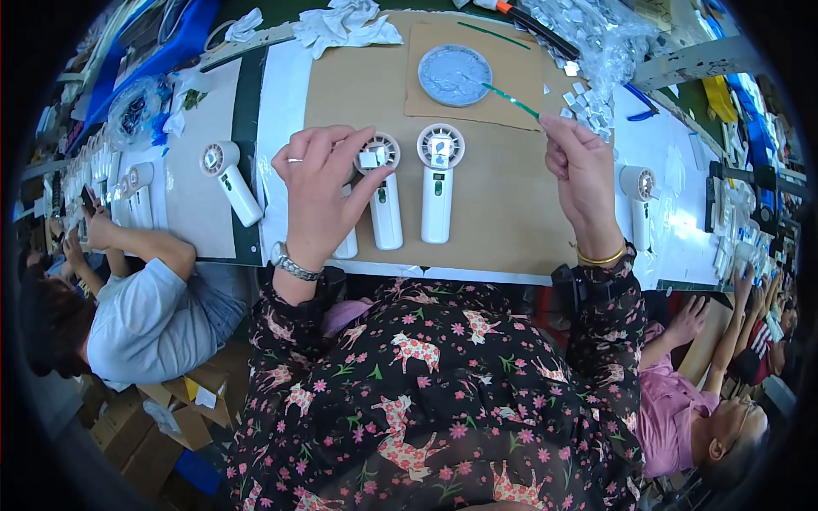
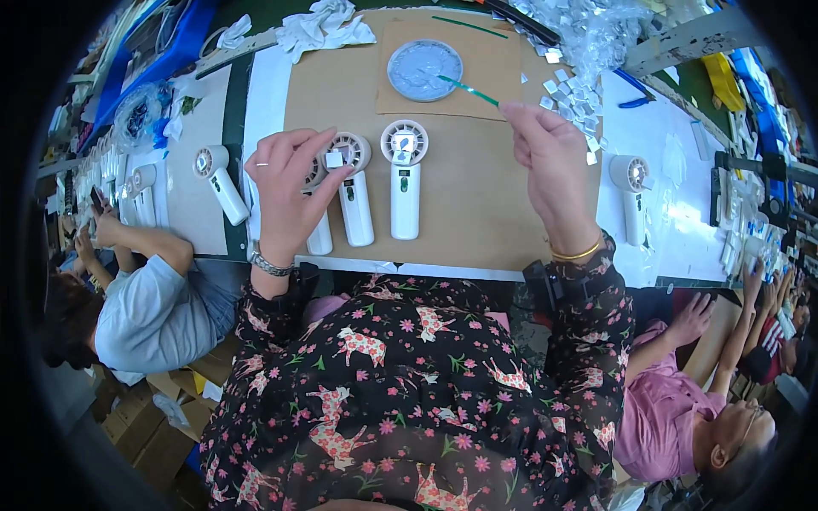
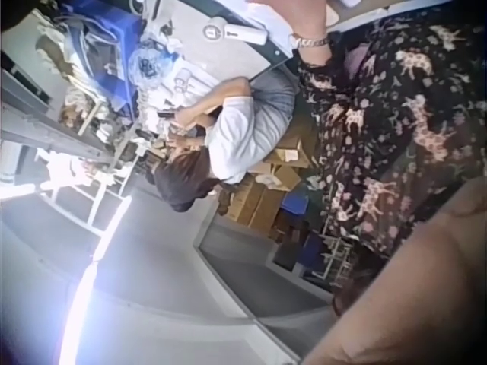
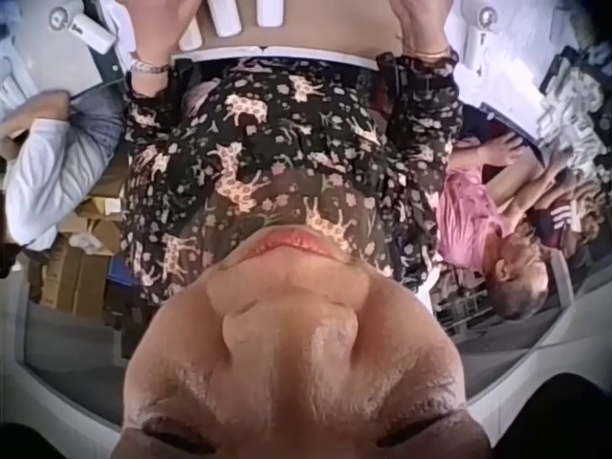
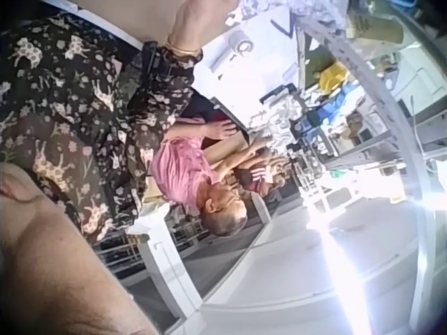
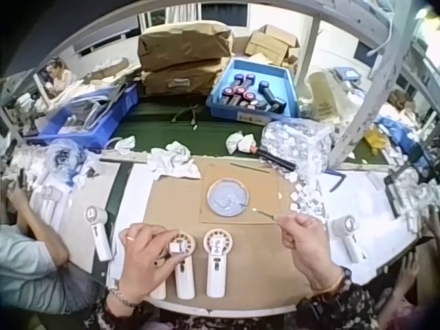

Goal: Assemble small components and apply adhesive to the internal parts of a handheld electronic device on a production line.

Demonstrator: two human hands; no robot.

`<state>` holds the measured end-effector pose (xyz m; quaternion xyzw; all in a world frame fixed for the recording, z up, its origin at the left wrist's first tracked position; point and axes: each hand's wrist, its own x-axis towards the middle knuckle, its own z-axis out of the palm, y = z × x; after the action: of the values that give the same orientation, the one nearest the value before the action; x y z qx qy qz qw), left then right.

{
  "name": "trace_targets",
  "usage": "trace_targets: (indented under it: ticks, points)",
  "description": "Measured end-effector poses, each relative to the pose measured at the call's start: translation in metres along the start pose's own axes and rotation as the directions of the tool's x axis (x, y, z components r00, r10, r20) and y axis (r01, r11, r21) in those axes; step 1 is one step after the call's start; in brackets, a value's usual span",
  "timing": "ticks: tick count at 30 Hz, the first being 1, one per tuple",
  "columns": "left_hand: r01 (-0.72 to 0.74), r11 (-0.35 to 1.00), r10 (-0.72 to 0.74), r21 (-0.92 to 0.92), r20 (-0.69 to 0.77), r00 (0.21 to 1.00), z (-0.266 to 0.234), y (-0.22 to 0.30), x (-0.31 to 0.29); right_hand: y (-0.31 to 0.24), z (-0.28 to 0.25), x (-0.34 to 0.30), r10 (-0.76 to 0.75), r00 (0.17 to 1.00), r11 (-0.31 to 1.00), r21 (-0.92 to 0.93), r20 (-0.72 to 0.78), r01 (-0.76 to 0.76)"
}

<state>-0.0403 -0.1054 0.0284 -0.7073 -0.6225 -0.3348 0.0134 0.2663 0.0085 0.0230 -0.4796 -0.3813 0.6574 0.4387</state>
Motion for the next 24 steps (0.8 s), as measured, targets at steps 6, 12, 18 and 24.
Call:
trace_targets:
  ticks: [6, 12, 18, 24]
  points:
    - [-0.109, 0.987, 0.095, 0.121, 0.117, 0.989, -0.004, -0.005, -0.006, 0.001, 0.007, 0.012, -0.179, 0.977, 0.943, -0.302, -0.116, 0.137]
    - [-0.274, 0.96, 0.267, 0.05, 0.121, 0.956, 0.002, -0.007, 0.004, 0.015, 0.001, 0.028, -0.329, 0.94, 0.843, -0.477, -0.089, 0.25]
    - [-0.377, 0.924, 0.35, 0.059, 0.263, 0.899, 0.004, -0.006, 0.006, 0.018, 0.004, 0.032, -0.322, 0.945, 0.784, -0.577, -0.058, 0.231]
    - [-0.288, 0.956, 0.29, -0.047, 0.288, 0.913, -0.001, 0.008, 0.005, 0.023, -0.001, 0.038, -0.285, 0.955, 0.849, -0.484, -0.083, 0.212]
